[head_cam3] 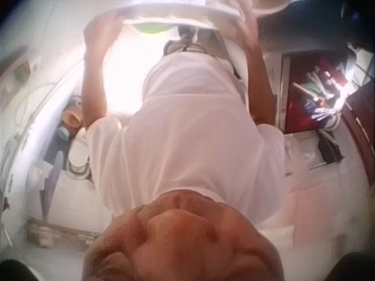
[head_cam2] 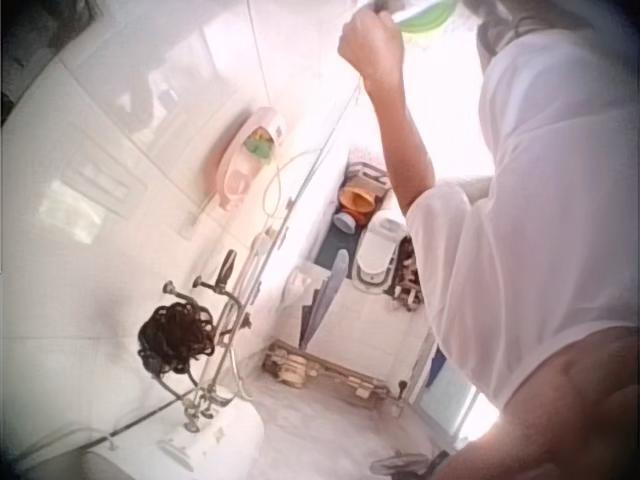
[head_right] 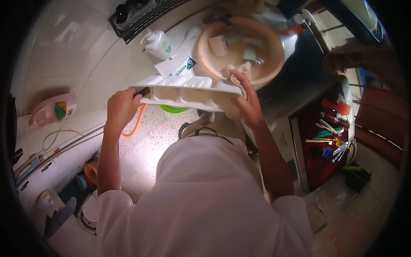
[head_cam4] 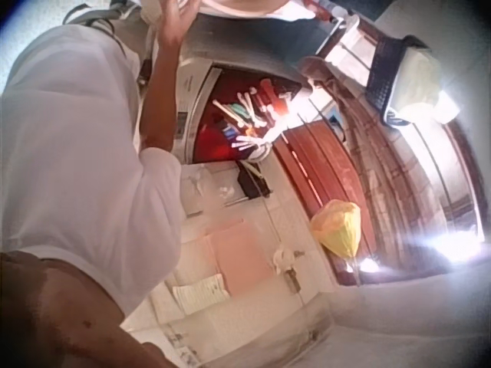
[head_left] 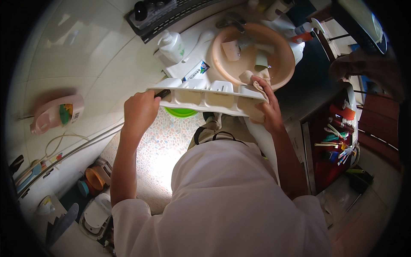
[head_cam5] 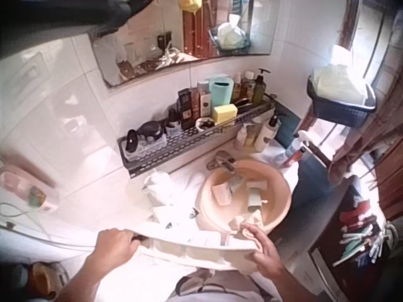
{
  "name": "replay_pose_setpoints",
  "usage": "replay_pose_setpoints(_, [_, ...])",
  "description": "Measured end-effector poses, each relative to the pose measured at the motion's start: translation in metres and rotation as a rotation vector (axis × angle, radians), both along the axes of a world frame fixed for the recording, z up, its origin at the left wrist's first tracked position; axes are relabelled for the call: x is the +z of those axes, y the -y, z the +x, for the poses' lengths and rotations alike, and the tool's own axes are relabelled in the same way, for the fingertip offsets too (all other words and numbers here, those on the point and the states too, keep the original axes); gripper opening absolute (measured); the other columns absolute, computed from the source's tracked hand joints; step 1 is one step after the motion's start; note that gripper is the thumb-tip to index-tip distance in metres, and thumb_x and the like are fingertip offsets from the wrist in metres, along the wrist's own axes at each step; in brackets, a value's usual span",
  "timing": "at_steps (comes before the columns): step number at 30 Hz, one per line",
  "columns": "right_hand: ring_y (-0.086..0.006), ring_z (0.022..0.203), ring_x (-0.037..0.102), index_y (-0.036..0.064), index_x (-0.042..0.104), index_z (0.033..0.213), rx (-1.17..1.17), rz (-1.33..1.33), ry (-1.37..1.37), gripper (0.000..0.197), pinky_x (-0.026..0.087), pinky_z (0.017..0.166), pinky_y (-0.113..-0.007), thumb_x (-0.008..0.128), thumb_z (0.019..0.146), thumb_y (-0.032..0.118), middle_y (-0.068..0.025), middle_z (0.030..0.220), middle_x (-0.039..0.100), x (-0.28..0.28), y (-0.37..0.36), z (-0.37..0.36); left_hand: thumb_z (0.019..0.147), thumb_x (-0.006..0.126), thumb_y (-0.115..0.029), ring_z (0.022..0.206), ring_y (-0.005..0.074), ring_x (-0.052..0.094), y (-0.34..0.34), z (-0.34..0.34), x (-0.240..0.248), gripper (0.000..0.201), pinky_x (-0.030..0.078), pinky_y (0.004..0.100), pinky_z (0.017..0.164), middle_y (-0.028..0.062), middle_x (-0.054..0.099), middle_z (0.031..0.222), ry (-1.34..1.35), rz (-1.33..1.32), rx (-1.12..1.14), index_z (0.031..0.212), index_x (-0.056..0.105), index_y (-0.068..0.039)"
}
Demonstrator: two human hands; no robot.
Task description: The person washes various bathroom items including toothbrushes, a comb, tubes of cream, and a holder in a sink with water and a cloth, then places them on top of a washing machine.
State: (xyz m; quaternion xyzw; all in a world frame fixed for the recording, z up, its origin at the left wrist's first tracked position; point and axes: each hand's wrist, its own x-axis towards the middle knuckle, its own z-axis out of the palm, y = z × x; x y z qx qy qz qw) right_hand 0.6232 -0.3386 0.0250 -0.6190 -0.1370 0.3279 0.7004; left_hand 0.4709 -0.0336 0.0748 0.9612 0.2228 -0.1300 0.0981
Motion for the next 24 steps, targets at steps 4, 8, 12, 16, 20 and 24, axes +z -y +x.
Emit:
replay_pose_setpoints(4, [-0.0197, 0.122, 0.041, 0.0046, 0.042, 0.135, -0.044, 0.083, -0.109, 0.067, 0.030, 0.103, -0.027, 0.043, 0.068, 0.000, -0.0114, 0.132, 0.044, -0.004, 0.008, 0.005, 0.085, 0.060, -0.021, 0.072, 0.0357, 0.062, 0.005, 0.002, 0.033, 0.021, 0.048, 0.0408, 0.066, 0.0166, 0.065, 0.075, 0.088, -0.094, 0.081, 0.094, 0.065, -0.003])
replay_pose_setpoints(8, [-0.0219, 0.121, 0.044, 0.0023, 0.041, 0.135, -0.052, 0.172, -0.167, 0.064, 0.033, 0.102, -0.029, 0.042, 0.071, 0.003, -0.0146, 0.130, 0.046, -0.002, 0.015, 0.009, 0.086, 0.060, -0.016, 0.066, 0.0231, 0.064, 0.005, 0.000, 0.052, 0.019, 0.049, 0.0323, 0.059, 0.0131, 0.066, 0.074, 0.176, -0.227, 0.161, 0.098, 0.064, -0.001])
replay_pose_setpoints(12, [-0.0243, 0.118, 0.048, 0.0006, 0.040, 0.134, -0.097, 0.247, -0.200, 0.061, 0.039, 0.100, -0.033, 0.039, 0.074, 0.008, -0.0168, 0.129, 0.048, -0.001, 0.029, 0.015, 0.088, 0.059, -0.011, 0.064, 0.0070, 0.058, 0.017, 0.011, 0.075, 0.020, 0.047, 0.0212, 0.053, 0.0053, 0.064, 0.083, 0.341, -0.631, 0.377, 0.103, 0.062, 0.002])
replay_pose_setpoints(16, [-0.0243, 0.112, 0.052, 0.0029, 0.043, 0.132, -0.108, 0.265, -0.232, 0.054, 0.042, 0.096, -0.034, 0.039, 0.079, 0.012, -0.0149, 0.124, 0.052, -0.023, 0.062, 0.028, 0.091, 0.056, -0.010, 0.060, 0.0066, 0.055, 0.050, 0.047, 0.097, 0.018, 0.046, 0.0201, 0.051, 0.0032, 0.059, 0.077, 0.439, -0.790, 0.357, 0.104, 0.062, 0.002])
replay_pose_setpoints(20, [-0.0211, 0.100, 0.055, 0.0064, 0.044, 0.131, -0.114, 0.046, -0.163, 0.051, 0.048, 0.087, -0.033, 0.046, 0.081, 0.016, -0.0127, 0.116, 0.053, -0.061, 0.074, 0.029, 0.094, 0.055, -0.014, 0.060, 0.0077, 0.058, 0.103, 0.082, 0.100, 0.020, 0.047, 0.0190, 0.053, 0.0033, 0.059, 0.075, 0.502, -0.937, 0.243, 0.104, 0.062, 0.001])
replay_pose_setpoints(24, [-0.0230, 0.088, 0.058, 0.0039, 0.038, 0.130, -0.228, 0.272, -0.531, 0.057, 0.053, 0.068, -0.038, 0.054, 0.076, 0.012, -0.0130, 0.102, 0.054, -0.050, 0.082, 0.021, 0.094, 0.054, -0.016, 0.061, 0.0088, 0.060, 0.187, 0.143, 0.085, 0.021, 0.050, 0.0208, 0.054, 0.0047, 0.061, 0.075, 0.342, -1.157, 0.084, 0.105, 0.060, 0.001])
